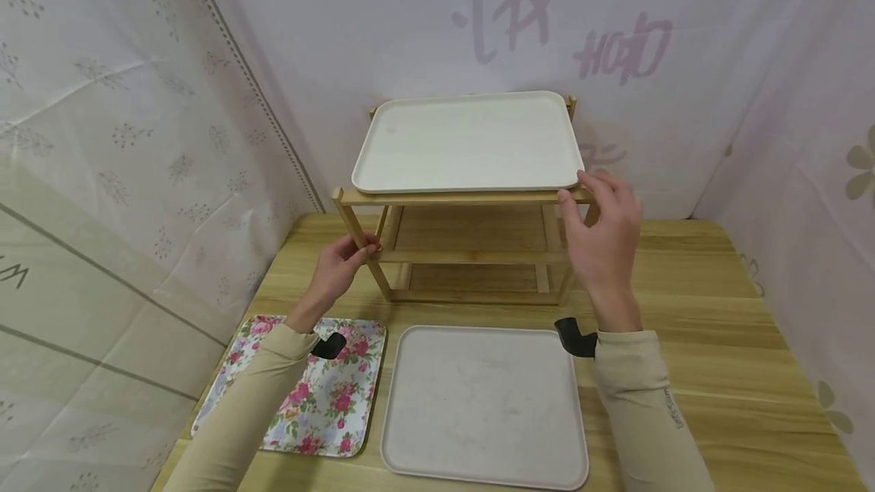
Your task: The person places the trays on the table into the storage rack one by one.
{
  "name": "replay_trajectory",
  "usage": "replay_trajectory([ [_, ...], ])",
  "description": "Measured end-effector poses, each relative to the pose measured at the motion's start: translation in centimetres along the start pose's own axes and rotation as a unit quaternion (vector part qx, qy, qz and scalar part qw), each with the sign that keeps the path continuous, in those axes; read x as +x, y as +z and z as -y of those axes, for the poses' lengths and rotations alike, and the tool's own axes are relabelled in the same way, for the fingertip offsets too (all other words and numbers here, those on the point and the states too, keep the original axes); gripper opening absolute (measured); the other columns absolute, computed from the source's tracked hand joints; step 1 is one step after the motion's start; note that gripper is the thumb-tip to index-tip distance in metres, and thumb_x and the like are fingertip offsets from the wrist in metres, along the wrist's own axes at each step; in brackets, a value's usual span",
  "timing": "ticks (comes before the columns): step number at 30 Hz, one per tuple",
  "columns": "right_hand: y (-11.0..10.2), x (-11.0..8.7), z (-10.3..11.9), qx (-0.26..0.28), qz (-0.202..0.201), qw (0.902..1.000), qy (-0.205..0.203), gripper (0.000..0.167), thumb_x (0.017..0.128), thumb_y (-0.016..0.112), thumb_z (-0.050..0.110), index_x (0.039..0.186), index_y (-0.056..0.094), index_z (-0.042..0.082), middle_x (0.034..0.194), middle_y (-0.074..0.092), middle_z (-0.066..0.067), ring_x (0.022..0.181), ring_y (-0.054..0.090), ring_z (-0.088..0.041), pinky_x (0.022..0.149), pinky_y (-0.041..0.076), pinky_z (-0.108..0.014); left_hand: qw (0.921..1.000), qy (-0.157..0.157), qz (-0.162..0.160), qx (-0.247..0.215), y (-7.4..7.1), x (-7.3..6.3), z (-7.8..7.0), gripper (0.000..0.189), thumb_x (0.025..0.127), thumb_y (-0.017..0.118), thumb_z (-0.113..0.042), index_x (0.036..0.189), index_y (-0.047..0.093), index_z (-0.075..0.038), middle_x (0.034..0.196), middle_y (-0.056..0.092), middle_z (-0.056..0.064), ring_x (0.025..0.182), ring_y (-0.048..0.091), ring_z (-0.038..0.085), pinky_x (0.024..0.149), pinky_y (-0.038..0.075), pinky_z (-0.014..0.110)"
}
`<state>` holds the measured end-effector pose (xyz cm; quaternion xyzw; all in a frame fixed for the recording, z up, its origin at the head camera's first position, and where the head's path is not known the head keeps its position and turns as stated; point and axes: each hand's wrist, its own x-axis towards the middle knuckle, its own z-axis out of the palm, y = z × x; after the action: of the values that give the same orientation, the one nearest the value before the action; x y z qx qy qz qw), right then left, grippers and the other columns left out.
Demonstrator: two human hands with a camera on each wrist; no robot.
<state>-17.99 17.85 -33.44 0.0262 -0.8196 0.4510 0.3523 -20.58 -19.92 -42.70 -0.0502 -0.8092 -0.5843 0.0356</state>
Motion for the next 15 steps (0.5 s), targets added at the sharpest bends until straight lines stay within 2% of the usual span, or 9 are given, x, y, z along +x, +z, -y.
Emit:
replay_trajectory([
  [2, -0.4, -0.2, 0.0, 0.016, -0.001, 0.9999, -0.003, 0.033, 0.09, 0.067, 0.013, 0.121, 0.065, 0.002, 0.123, 0.06, -0.019, 0.091, 0.045, -0.007, 0.072, 0.031, -0.022, 1.0, -0.003, 0.003, -0.006, 0.0, -0.1, -0.2, 0.029, 0.094, 0.062, -0.011, 0.116, 0.062, 0.008, 0.113, 0.067, 0.026, 0.107, 0.063, 0.037, 0.097, 0.051, 0.047],
  [5, -1.1, -0.6, 0.1, 0.018, 0.003, 0.9998, -0.006, 0.034, 0.089, 0.067, 0.012, 0.122, 0.064, 0.001, 0.123, 0.058, -0.015, 0.089, 0.044, 0.0, 0.069, 0.033, -0.02, 1.0, -0.004, 0.007, -0.005, -0.1, -0.6, -1.5, 0.028, 0.095, 0.061, -0.008, 0.116, 0.061, 0.01, 0.114, 0.067, 0.027, 0.108, 0.063, 0.037, 0.097, 0.051, 0.047],
  [9, -2.3, -1.6, 0.0, 0.009, 0.014, 0.9998, -0.007, 0.033, 0.087, 0.068, 0.008, 0.119, 0.063, 0.0, 0.114, 0.059, -0.005, 0.089, 0.046, 0.003, 0.07, 0.037, -0.015, 1.0, -0.006, 0.005, 0.005, -0.1, -1.3, -3.0, 0.028, 0.095, 0.059, -0.005, 0.117, 0.06, 0.012, 0.114, 0.067, 0.027, 0.106, 0.064, 0.032, 0.095, 0.053, 0.044],
  [12, -3.5, -3.1, -0.9, 0.0, 0.049, 0.9988, 0.001, 0.031, 0.087, 0.068, 0.006, 0.117, 0.064, -0.001, 0.107, 0.06, 0.002, 0.086, 0.049, 0.004, 0.069, 0.039, -0.012, 1.0, -0.008, 0.003, 0.0, 0.0, -1.4, -3.3, 0.027, 0.095, 0.059, -0.004, 0.116, 0.06, 0.013, 0.113, 0.066, 0.028, 0.105, 0.065, 0.032, 0.095, 0.053, 0.044],
  [15, -4.8, -5.3, -3.0, -0.02, 0.11, 0.9937, 0.015, 0.028, 0.089, 0.068, 0.009, 0.114, 0.064, 0.0, 0.101, 0.061, 0.006, 0.083, 0.05, 0.006, 0.066, 0.04, -0.009, 0.9999, -0.006, 0.004, -0.011, 0.1, -1.3, -3.4, 0.025, 0.094, 0.059, -0.002, 0.114, 0.06, 0.013, 0.113, 0.066, 0.03, 0.106, 0.064, 0.035, 0.096, 0.052, 0.047],
])
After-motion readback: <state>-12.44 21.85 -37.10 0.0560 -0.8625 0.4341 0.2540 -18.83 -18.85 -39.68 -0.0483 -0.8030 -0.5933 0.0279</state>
